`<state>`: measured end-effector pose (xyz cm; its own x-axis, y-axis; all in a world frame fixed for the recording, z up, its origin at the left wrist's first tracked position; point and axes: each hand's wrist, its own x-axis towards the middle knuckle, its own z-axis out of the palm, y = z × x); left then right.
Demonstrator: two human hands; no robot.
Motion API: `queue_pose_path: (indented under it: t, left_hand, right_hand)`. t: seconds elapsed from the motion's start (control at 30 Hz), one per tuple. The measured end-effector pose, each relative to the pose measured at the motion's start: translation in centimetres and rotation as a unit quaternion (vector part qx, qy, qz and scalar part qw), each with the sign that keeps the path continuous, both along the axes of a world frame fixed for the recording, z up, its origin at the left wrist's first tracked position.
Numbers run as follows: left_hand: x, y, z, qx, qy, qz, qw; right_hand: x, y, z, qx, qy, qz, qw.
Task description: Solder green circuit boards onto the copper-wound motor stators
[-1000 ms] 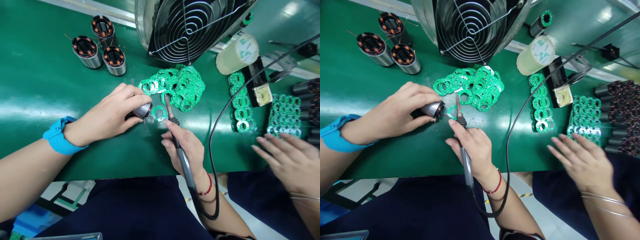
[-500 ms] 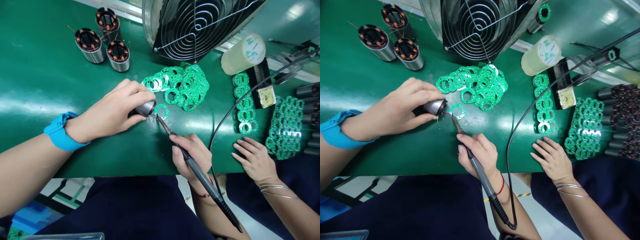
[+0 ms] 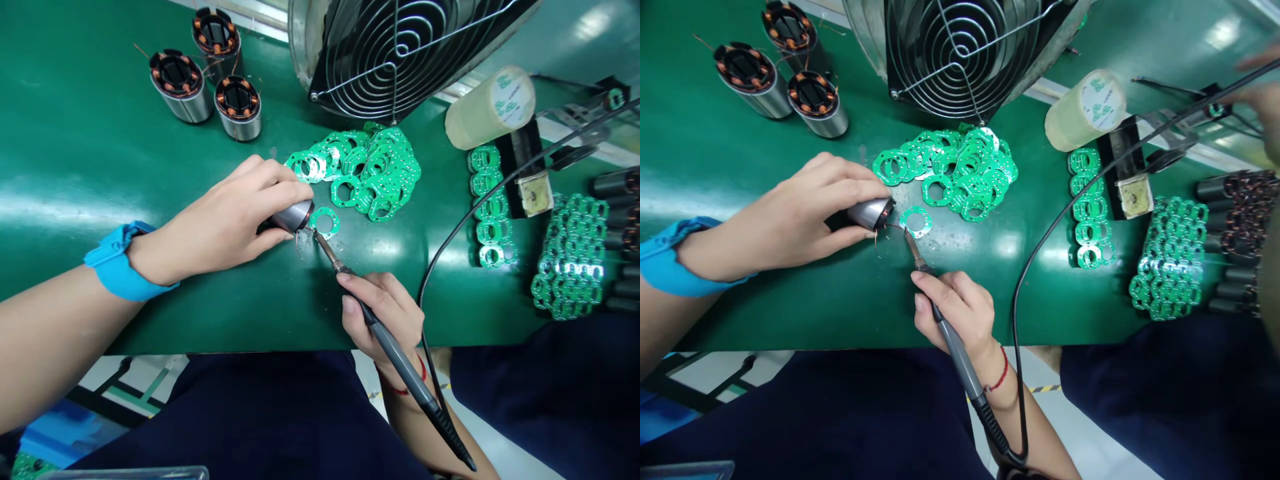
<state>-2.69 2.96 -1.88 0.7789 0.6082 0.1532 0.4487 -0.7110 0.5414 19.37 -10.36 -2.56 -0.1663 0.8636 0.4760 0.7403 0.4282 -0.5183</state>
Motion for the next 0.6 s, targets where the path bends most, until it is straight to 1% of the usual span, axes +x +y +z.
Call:
queue_pose_path:
  t: [0.1,0.23,0.37,0.47,0.53,0.6]
  left_hand:
    - [-0.01,0.07,-0.17,-0.002,-0.005,-0.001,1.000]
    - [-0.03,0.05,-0.06,-0.016,0.003,0.010,1.000]
    - [-0.08,0.07,-0.11,-0.007,-0.002,-0.002,1.000]
    - [-0.11,0.10,-0.29,-0.022,-0.025,0.006,0.999]
    - [-0.10,0.08,-0.32,-0.019,-0.025,0.007,0.999]
    - [-0.08,0.04,-0.26,-0.003,-0.018,0.002,1.000]
  right_hand:
    - [0.05,0.02,0.07,-0.002,-0.017,0.009,1.000]
    - [0.03,-0.08,0.08,0.007,-0.050,0.017,0.999]
    - [-0.06,-0.20,-0.06,0.012,-0.037,0.004,0.999]
    - [-0.08,-0.31,-0.16,0.007,-0.033,0.005,0.999]
    - [0.00,-0.41,-0.18,0.021,-0.026,-0.003,0.999]
    - [0.16,-0.47,-0.20,0.042,-0.013,-0.026,0.999]
